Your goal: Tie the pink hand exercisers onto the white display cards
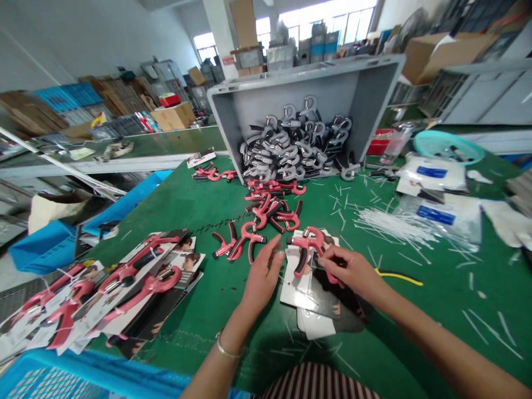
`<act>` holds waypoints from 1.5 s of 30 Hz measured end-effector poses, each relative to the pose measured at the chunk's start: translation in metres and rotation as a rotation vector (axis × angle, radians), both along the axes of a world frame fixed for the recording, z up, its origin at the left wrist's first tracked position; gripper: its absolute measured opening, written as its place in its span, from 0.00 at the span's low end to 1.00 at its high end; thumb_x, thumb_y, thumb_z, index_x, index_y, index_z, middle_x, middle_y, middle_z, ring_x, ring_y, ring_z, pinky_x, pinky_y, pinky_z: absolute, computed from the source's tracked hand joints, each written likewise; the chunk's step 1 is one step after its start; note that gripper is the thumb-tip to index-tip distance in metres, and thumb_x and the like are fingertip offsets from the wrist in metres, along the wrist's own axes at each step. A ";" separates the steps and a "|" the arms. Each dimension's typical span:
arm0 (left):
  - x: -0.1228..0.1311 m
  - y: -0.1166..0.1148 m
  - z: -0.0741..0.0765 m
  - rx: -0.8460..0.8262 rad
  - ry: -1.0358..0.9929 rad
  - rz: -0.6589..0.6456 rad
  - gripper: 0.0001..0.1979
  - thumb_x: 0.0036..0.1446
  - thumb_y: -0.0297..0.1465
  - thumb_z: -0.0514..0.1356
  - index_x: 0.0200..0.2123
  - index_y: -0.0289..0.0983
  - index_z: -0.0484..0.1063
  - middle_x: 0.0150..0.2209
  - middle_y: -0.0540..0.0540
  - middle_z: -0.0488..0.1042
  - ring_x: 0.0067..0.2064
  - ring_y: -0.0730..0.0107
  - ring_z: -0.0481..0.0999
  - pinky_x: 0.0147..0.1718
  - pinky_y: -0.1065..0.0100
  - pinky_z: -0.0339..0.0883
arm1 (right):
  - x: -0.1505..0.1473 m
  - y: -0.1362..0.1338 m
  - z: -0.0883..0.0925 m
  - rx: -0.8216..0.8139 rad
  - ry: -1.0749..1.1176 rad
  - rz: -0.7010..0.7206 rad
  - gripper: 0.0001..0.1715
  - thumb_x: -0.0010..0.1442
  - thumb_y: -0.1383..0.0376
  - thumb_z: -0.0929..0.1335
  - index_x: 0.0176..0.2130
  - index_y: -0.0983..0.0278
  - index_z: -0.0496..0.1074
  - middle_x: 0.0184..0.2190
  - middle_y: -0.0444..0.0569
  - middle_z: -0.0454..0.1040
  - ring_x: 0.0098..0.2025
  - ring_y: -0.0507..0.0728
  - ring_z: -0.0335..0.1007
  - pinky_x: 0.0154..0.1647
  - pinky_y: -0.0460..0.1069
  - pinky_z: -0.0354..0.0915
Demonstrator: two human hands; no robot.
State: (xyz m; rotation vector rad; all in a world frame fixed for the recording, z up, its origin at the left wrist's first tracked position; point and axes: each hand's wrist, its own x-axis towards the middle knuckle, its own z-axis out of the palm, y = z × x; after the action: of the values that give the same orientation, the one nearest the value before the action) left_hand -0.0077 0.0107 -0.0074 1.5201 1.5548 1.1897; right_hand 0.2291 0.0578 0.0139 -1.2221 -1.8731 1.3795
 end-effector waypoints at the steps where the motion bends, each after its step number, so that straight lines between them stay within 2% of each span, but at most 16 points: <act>1: 0.002 0.010 -0.004 0.032 0.016 -0.043 0.22 0.65 0.37 0.54 0.61 0.45 0.63 0.55 0.42 0.72 0.50 0.62 0.75 0.51 0.60 0.68 | -0.002 -0.009 -0.005 0.021 -0.024 -0.016 0.15 0.63 0.52 0.65 0.33 0.61 0.69 0.20 0.39 0.68 0.20 0.51 0.62 0.21 0.45 0.58; 4: 0.003 0.029 -0.019 0.072 0.069 -0.150 0.17 0.63 0.33 0.56 0.56 0.43 0.70 0.50 0.43 0.74 0.50 0.62 0.74 0.52 0.59 0.67 | -0.006 -0.032 -0.018 0.098 -0.140 0.006 0.15 0.66 0.55 0.62 0.32 0.60 0.70 0.24 0.42 0.74 0.26 0.54 0.70 0.29 0.47 0.62; 7: -0.002 0.025 -0.030 0.077 0.124 -0.230 0.13 0.63 0.30 0.56 0.49 0.42 0.74 0.47 0.44 0.75 0.50 0.62 0.73 0.54 0.59 0.65 | -0.003 -0.050 -0.025 0.173 -0.327 0.022 0.13 0.67 0.57 0.61 0.42 0.57 0.73 0.34 0.45 0.79 0.34 0.59 0.76 0.36 0.50 0.64; 10: -0.002 0.004 -0.036 0.071 0.154 -0.147 0.13 0.63 0.29 0.56 0.49 0.41 0.74 0.47 0.44 0.75 0.50 0.63 0.73 0.54 0.59 0.65 | 0.003 -0.059 -0.030 0.203 -0.374 -0.035 0.17 0.68 0.57 0.61 0.54 0.54 0.68 0.43 0.48 0.78 0.38 0.61 0.76 0.39 0.53 0.65; 15: 0.023 -0.040 -0.050 0.008 0.103 0.037 0.12 0.63 0.27 0.55 0.45 0.41 0.75 0.46 0.43 0.72 0.49 0.63 0.72 0.51 0.60 0.66 | 0.004 -0.052 -0.037 0.317 -0.303 -0.050 0.13 0.65 0.61 0.64 0.49 0.59 0.68 0.39 0.50 0.74 0.39 0.60 0.71 0.43 0.54 0.66; 18: 0.031 -0.051 -0.050 -0.006 0.091 0.079 0.11 0.63 0.27 0.55 0.44 0.40 0.75 0.45 0.43 0.71 0.49 0.64 0.72 0.50 0.62 0.66 | 0.002 -0.041 -0.033 0.432 -0.370 -0.056 0.10 0.64 0.63 0.66 0.47 0.59 0.70 0.40 0.51 0.71 0.42 0.62 0.67 0.46 0.57 0.65; 21: 0.025 -0.041 -0.035 0.058 0.163 0.083 0.10 0.64 0.27 0.54 0.43 0.40 0.74 0.44 0.44 0.73 0.48 0.63 0.72 0.51 0.60 0.65 | 0.001 -0.037 -0.023 0.544 -0.427 -0.025 0.09 0.62 0.66 0.67 0.44 0.59 0.72 0.43 0.53 0.68 0.47 0.64 0.62 0.49 0.60 0.63; 24: 0.019 -0.013 -0.014 0.153 0.290 0.072 0.12 0.65 0.26 0.52 0.45 0.40 0.74 0.46 0.44 0.74 0.50 0.62 0.70 0.54 0.58 0.61 | -0.003 -0.041 -0.021 0.552 -0.407 0.025 0.09 0.60 0.69 0.69 0.42 0.59 0.73 0.42 0.52 0.67 0.47 0.64 0.61 0.49 0.59 0.63; 28: 0.032 0.030 0.001 0.169 0.375 -0.154 0.11 0.63 0.27 0.56 0.45 0.42 0.76 0.46 0.47 0.75 0.50 0.63 0.70 0.53 0.58 0.60 | -0.009 -0.041 -0.033 0.504 -0.294 -0.041 0.05 0.62 0.69 0.67 0.36 0.60 0.73 0.39 0.51 0.67 0.45 0.62 0.63 0.47 0.57 0.64; 30: 0.041 0.042 0.001 0.143 0.367 -0.261 0.09 0.60 0.28 0.60 0.44 0.43 0.77 0.45 0.48 0.76 0.49 0.63 0.71 0.52 0.59 0.60 | -0.010 -0.037 -0.038 0.469 -0.195 -0.080 0.06 0.63 0.69 0.66 0.36 0.60 0.73 0.38 0.50 0.68 0.44 0.60 0.64 0.48 0.56 0.63; 32: 0.048 0.046 -0.002 0.133 0.332 -0.313 0.07 0.59 0.28 0.62 0.41 0.42 0.77 0.43 0.49 0.77 0.48 0.63 0.71 0.51 0.60 0.60 | -0.011 -0.031 -0.041 0.433 -0.116 -0.113 0.06 0.63 0.69 0.66 0.36 0.60 0.73 0.38 0.49 0.68 0.44 0.59 0.65 0.48 0.55 0.63; 36: 0.050 0.040 -0.011 0.093 0.271 -0.301 0.08 0.57 0.26 0.62 0.40 0.42 0.77 0.40 0.50 0.78 0.46 0.64 0.71 0.49 0.61 0.62 | -0.014 -0.021 -0.046 0.386 -0.017 -0.170 0.06 0.62 0.68 0.67 0.33 0.60 0.73 0.38 0.48 0.69 0.46 0.58 0.66 0.50 0.54 0.63; 40: 0.048 0.037 -0.020 0.091 0.252 -0.269 0.07 0.58 0.26 0.61 0.37 0.42 0.78 0.35 0.50 0.78 0.44 0.63 0.72 0.47 0.61 0.63 | -0.018 -0.014 -0.050 0.377 0.043 -0.231 0.07 0.64 0.65 0.67 0.33 0.60 0.74 0.45 0.49 0.68 0.53 0.59 0.65 0.56 0.56 0.60; 45: 0.049 0.040 -0.024 0.134 0.238 -0.293 0.10 0.61 0.27 0.59 0.43 0.43 0.78 0.43 0.48 0.78 0.48 0.63 0.72 0.51 0.58 0.61 | -0.015 -0.015 -0.050 0.397 0.016 -0.169 0.10 0.66 0.64 0.65 0.33 0.60 0.74 0.52 0.50 0.67 0.57 0.59 0.62 0.60 0.58 0.56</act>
State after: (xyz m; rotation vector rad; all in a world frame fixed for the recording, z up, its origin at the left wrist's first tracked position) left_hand 0.0418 0.0503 -0.0315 1.9612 1.3568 0.9897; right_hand 0.2144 0.0433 -0.0357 -1.1286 -1.8688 0.8720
